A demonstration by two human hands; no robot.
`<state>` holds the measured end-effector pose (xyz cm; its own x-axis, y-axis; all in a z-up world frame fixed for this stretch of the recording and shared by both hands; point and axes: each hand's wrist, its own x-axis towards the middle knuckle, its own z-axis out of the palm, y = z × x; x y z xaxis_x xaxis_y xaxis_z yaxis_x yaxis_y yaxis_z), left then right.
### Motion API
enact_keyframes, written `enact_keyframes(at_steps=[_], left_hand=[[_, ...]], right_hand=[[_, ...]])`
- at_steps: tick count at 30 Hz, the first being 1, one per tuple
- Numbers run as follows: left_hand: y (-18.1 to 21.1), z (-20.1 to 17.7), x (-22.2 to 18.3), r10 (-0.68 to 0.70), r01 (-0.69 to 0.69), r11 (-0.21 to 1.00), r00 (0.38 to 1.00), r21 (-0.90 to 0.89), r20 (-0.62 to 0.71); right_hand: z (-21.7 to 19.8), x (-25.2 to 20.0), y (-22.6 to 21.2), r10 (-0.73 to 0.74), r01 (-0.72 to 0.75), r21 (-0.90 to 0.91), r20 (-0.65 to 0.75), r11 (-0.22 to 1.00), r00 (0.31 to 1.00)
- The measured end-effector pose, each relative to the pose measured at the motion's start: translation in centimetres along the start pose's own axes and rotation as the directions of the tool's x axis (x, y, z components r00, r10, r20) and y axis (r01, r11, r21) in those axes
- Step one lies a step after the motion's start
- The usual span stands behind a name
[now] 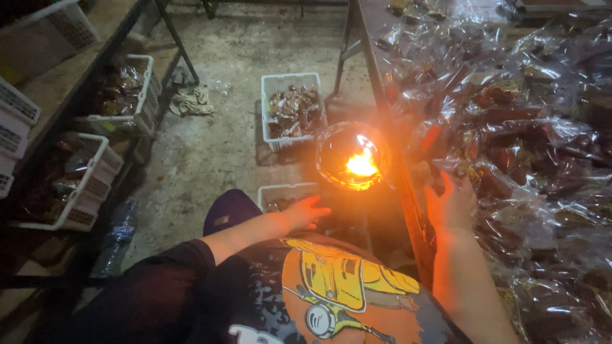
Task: Sealing plastic bags containing bread using a vertical heat sealer.
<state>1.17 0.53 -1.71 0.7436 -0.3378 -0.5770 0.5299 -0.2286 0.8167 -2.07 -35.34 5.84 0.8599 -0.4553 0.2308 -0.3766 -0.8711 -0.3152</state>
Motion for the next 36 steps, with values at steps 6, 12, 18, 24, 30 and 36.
enact_keyframes(at_steps=[6,12,18,24,30,36], left_hand=[[-2.8,-0.3,2.2,0.062,-0.066,0.99,0.997,0.126,0.04],[-2.2,-0.1,1.4,0.117,-0.126,0.988,0.987,0.085,0.107],[1.8,0.1,-2.6,0.231,-0.088,0.863,0.945,-0.497,0.233],[4.0,0.8,-4.7,0.103,0.128,0.864,0.902,-0.486,0.42],[6.5,1.5,-8.3,0.162,0.123,0.647,0.942,-0.753,0.293],[7.5,1.2,-8.1,0.091,0.185,0.693,0.936,-0.696,0.339]], right_hand=[[5.7,3.1,5.4,0.173,-0.166,-0.082,0.091,0.983,0.981],[0.0,-0.8,-0.8,-0.026,0.137,0.252,-0.399,0.958,0.917],[-7.3,-7.4,-13.7,0.023,0.093,0.803,-0.132,0.589,0.991],[-11.0,-11.7,-18.0,-0.36,-0.494,0.856,0.514,0.154,0.778],[-3.9,-9.8,-13.5,-0.599,-0.339,0.939,0.306,0.06,0.74],[-2.2,-9.9,-12.3,-0.03,-0.379,0.667,0.516,0.642,0.856]])
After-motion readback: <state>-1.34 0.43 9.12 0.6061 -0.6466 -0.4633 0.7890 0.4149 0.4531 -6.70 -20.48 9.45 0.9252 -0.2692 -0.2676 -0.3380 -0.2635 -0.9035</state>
